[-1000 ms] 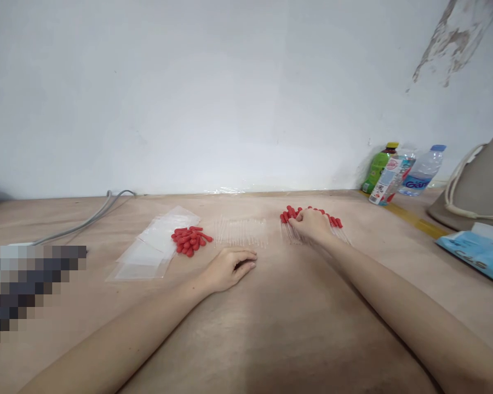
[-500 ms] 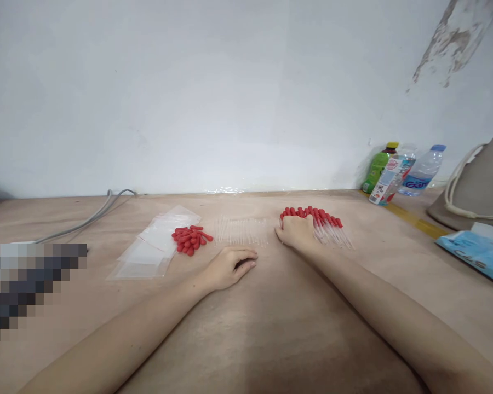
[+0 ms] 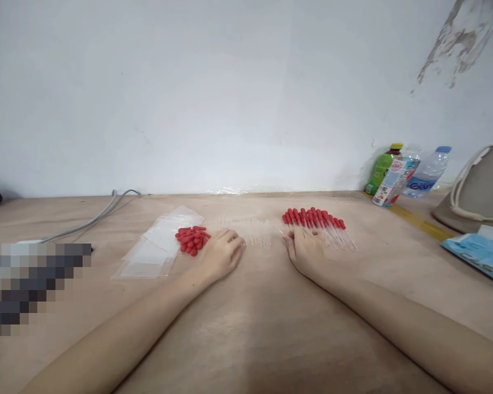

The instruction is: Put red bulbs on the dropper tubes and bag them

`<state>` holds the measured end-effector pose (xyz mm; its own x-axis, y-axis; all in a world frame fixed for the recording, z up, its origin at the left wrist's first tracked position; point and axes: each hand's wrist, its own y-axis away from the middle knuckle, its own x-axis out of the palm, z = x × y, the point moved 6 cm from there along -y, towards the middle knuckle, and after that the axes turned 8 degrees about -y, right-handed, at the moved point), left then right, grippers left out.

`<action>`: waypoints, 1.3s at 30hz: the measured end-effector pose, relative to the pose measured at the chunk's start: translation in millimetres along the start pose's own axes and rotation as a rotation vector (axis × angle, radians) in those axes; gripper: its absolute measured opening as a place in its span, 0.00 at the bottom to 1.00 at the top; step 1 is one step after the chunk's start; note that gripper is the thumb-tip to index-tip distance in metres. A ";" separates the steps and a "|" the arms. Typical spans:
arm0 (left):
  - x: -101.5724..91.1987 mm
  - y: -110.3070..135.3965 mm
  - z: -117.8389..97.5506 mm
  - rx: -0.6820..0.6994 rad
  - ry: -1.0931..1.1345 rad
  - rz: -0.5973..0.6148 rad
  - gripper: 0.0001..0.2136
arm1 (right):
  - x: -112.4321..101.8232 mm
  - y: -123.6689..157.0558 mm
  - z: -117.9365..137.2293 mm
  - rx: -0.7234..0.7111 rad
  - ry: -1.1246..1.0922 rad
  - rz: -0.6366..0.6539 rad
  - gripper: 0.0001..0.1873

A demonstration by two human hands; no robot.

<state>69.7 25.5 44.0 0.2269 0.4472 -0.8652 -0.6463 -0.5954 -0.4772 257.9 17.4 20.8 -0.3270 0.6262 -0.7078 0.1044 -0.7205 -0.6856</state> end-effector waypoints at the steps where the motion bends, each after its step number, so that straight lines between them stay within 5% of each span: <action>1: -2.7 -1.8 9.6 -0.039 -0.105 0.009 0.09 | -2.9 4.2 0.2 -0.026 -0.024 -0.007 0.13; 7: -2.0 -2.3 54.4 -0.201 -0.342 0.236 0.09 | -8.1 11.2 2.6 -0.087 -0.123 0.061 0.12; 12: 5.1 1.6 57.2 -0.199 -0.400 0.332 0.09 | -7.9 7.5 5.6 -0.091 -0.172 0.102 0.09; 17: 2.9 -1.5 56.6 -0.178 -0.363 0.282 0.07 | -8.5 6.7 7.0 -0.094 -0.187 0.113 0.09; 25: -19.4 -6.2 17.9 -0.195 0.247 -0.068 0.07 | -6.3 8.8 6.7 -0.175 -0.241 0.073 0.09; 30: -0.7 2.4 -9.1 -0.220 0.583 -0.024 0.07 | -5.0 8.8 11.0 -0.212 -0.264 0.096 0.11; 39: 25.2 7.0 0.4 -0.352 0.797 -0.050 0.06 | -2.4 6.6 35.8 -0.229 -0.410 0.107 0.09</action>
<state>70.7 32.9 18.9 0.7763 -0.0433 -0.6289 -0.3891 -0.8179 -0.4239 225.8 0.4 24.1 -0.6417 0.3495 -0.6827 0.3472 -0.6613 -0.6649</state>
